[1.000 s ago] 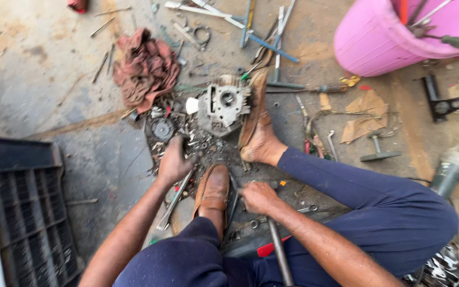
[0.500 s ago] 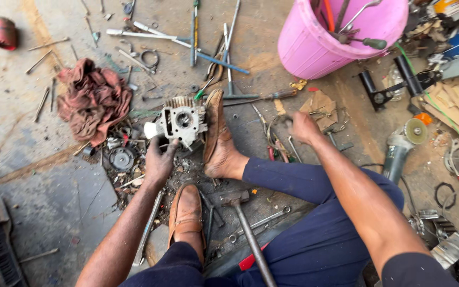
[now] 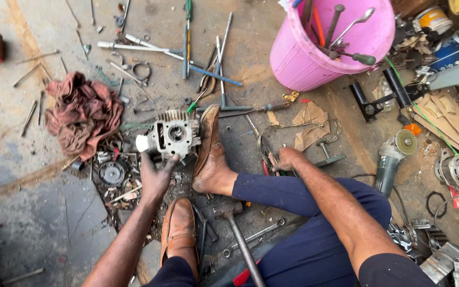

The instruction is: The person sits on the floor and uses a hammer and a metal punch to strike a metal engine part. They repeatedly reposition the punch and strike it with the hammer. Later, they use a screwdriver to scrape the inside of the engine part.

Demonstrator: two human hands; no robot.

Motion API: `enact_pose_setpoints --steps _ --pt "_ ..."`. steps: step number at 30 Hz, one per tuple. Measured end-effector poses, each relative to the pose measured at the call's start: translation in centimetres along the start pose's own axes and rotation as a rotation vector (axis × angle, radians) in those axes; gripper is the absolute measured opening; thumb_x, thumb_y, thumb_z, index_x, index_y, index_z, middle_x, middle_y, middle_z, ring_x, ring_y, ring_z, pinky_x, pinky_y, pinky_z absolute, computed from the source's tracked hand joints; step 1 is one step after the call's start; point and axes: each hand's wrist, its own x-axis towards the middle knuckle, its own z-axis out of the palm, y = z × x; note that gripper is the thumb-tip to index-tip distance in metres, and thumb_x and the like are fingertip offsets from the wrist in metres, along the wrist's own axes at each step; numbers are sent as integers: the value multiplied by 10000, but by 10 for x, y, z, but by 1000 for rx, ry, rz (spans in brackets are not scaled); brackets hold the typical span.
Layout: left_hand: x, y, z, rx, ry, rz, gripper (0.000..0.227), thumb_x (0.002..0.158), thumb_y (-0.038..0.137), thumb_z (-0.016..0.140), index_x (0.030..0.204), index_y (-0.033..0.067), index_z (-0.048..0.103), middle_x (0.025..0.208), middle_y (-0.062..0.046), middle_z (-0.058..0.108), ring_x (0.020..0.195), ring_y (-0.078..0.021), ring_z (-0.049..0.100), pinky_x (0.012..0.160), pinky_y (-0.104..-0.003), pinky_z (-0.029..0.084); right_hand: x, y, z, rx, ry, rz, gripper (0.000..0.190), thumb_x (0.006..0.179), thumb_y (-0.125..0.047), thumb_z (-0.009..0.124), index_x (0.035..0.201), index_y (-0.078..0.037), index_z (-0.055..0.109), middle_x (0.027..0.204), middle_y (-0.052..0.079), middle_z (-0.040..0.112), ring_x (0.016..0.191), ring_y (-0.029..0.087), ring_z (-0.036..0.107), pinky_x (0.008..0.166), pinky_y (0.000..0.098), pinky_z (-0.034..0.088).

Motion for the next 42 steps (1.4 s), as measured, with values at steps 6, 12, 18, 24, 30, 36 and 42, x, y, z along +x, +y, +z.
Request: enact_pose_setpoints --steps 6,12,18,24,30,36,42 --pt "11 25 -1 293 14 217 1322 592 453 980 1531 -74 214 1472 -319 373 1363 -423 411 1132 -530 369 1 -4 8 155 -23 39 575 710 -411 857 1135 -47 725 1067 171 777 963 312 769 848 462 624" --pt "26 34 -4 307 -39 352 1542 452 484 1025 1552 -99 116 1536 -332 339 1415 -451 392 1169 -500 345 11 25 -5 247 98 -122 714 670 -522 851 1179 -37 724 1133 154 746 1044 264 707 950 437 571" --pt "17 41 1 237 -19 346 1566 438 425 1011 1568 -85 55 1545 -340 334 1385 -467 424 1136 -477 388 -12 3 -10 18 -121 8 605 777 -548 786 1070 -21 836 1070 170 811 974 268 766 912 433 588" --pt "8 37 7 271 12 348 1448 528 341 957 1583 -77 58 1522 -325 370 1364 -472 454 1106 -485 427 -23 -35 -11 85 -38 1 566 714 -532 860 1099 -138 727 1129 127 742 1024 278 727 936 451 562" --pt "0 40 -4 284 45 383 1333 558 347 938 1549 -65 147 1506 -314 407 1341 -465 488 1058 -499 441 -28 -37 -17 191 -36 110 766 865 -778 565 997 -94 884 1100 172 767 1053 277 740 1009 415 514" --pt "2 44 -25 279 -68 346 1322 503 314 917 1548 -32 184 1451 -294 492 1306 -446 536 1079 -462 451 8 -10 -8 44 40 36 625 744 -535 782 1132 -45 749 1127 196 743 1047 310 737 946 430 579" --pt "14 37 -36 324 -175 265 1367 476 331 916 1566 -13 167 1470 -308 475 1296 -430 551 1082 -445 465 -22 46 -53 -7 147 42 330 927 -286 627 1157 -67 716 1027 197 792 941 313 782 834 463 620"
